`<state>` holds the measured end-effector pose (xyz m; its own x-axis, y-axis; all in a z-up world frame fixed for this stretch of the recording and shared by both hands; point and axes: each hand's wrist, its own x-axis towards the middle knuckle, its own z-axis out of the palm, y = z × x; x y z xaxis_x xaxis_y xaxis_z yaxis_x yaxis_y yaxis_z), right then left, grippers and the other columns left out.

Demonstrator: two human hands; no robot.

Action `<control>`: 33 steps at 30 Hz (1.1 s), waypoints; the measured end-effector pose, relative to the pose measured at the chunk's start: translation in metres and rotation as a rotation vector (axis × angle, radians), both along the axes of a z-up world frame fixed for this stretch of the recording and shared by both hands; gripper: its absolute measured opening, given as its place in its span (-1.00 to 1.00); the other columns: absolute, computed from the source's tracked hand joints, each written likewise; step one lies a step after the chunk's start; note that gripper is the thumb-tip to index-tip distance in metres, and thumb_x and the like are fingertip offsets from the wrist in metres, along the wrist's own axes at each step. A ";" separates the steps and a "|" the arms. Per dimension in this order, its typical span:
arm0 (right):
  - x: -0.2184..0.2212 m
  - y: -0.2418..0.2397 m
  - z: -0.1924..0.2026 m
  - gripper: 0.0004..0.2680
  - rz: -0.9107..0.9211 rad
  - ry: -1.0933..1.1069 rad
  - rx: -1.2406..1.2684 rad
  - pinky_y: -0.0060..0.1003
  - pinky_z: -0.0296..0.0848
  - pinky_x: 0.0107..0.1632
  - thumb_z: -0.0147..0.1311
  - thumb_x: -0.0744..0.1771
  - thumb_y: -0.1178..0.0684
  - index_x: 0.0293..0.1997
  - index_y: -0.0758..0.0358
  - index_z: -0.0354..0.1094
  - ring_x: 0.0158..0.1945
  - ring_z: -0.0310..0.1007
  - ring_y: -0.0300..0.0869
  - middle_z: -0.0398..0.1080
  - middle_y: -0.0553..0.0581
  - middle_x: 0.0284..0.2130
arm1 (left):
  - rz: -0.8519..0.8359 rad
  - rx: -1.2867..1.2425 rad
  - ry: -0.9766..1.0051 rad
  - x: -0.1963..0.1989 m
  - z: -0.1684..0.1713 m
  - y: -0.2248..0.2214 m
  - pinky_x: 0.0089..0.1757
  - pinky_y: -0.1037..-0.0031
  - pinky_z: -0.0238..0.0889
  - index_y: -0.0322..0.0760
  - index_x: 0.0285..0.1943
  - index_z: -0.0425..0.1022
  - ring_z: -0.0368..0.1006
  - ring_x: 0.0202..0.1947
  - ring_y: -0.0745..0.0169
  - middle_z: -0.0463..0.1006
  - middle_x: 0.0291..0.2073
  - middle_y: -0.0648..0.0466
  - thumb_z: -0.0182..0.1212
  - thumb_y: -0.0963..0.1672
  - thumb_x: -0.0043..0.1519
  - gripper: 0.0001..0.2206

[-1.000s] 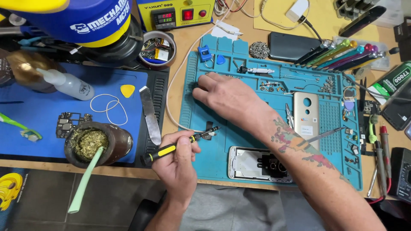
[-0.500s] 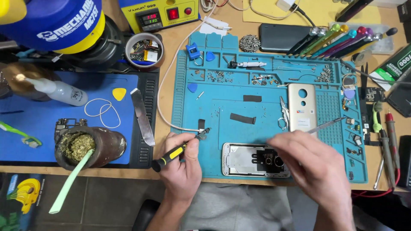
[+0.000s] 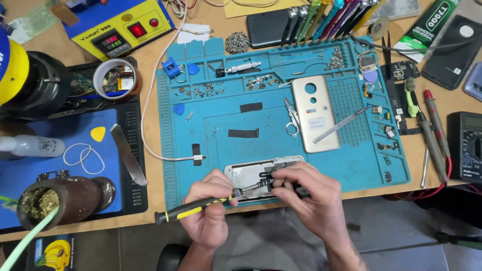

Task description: Disassembling a smartphone by removing internal screws using a precision screwdriver on a repair mat.

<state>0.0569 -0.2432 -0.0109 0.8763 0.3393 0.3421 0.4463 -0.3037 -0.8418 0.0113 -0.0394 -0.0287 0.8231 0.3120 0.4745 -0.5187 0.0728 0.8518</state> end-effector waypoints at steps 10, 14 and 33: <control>0.003 -0.001 -0.001 -0.95 -0.008 -0.018 0.015 -0.28 0.49 -0.13 0.27 0.40 0.15 -0.13 0.29 0.59 -0.31 0.57 -0.14 0.62 0.09 -0.34 | -0.074 0.072 -0.025 0.000 0.002 0.003 -0.30 0.37 0.26 -0.23 -0.10 0.47 0.40 -0.42 0.16 0.54 -0.45 0.05 0.12 0.08 0.60 -0.63; 0.004 -0.004 -0.003 -0.95 0.008 -0.009 0.036 -0.28 0.45 -0.13 0.26 0.40 0.16 -0.14 0.29 0.59 -0.33 0.55 -0.15 0.62 0.07 -0.36 | -0.089 0.070 -0.042 -0.001 0.000 0.004 -0.31 0.38 0.26 -0.24 -0.11 0.47 0.41 -0.41 0.15 0.55 -0.45 0.05 0.13 0.08 0.60 -0.63; 0.004 -0.006 -0.009 -0.95 0.009 -0.036 0.090 -0.30 0.50 -0.13 0.34 0.35 0.18 -0.21 0.33 0.61 -0.36 0.61 -0.16 0.64 0.06 -0.41 | -0.127 0.012 -0.048 -0.002 -0.002 0.006 -0.29 0.36 0.25 -0.24 -0.08 0.49 0.38 -0.41 0.15 0.53 -0.47 0.06 0.14 0.07 0.60 -0.65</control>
<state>0.0606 -0.2487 -0.0197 0.8599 0.3132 0.4031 0.4794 -0.2239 -0.8486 0.0098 -0.0330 -0.0309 0.8317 0.2011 0.5175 -0.5462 0.1301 0.8275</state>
